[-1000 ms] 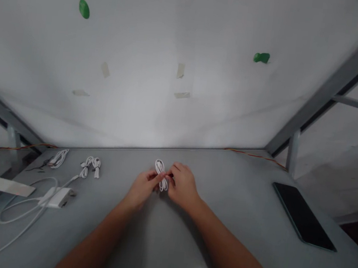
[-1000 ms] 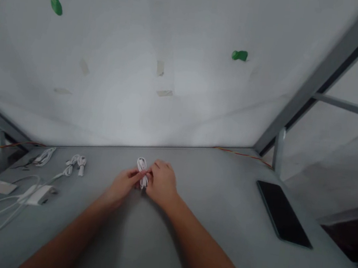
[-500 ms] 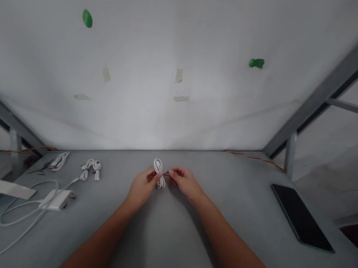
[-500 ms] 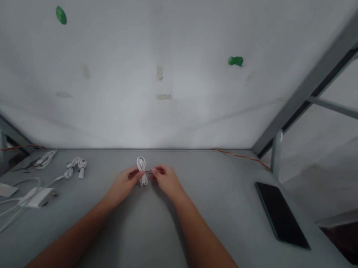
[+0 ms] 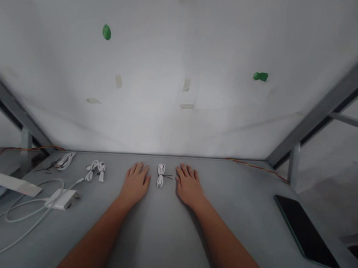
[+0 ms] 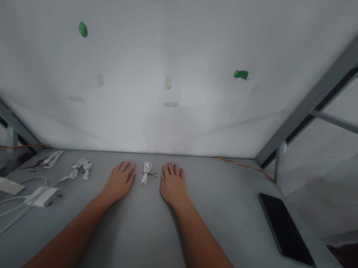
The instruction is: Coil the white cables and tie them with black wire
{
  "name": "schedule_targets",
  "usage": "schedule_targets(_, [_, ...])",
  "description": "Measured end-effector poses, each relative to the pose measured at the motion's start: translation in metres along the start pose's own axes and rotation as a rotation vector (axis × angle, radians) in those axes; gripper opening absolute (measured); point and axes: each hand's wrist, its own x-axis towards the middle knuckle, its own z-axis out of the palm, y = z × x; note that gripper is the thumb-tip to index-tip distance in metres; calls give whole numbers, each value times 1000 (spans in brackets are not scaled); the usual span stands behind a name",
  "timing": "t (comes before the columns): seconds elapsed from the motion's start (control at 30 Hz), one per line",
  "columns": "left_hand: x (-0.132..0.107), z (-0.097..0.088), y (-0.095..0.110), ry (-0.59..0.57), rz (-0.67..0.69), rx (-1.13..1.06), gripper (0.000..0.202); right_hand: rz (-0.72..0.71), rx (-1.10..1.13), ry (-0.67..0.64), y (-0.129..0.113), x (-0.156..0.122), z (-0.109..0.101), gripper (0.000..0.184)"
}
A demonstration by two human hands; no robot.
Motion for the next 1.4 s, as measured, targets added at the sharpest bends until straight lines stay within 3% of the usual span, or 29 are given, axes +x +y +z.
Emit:
schedule_targets(0.43, [0,1,-2,-101,-6,73,54,3,-15,-25,-1,1,-2,56])
schedule_targets(1.4, [0,2,-3,-81,-6,78,52,7,-11,-17,-2,0,-4,56])
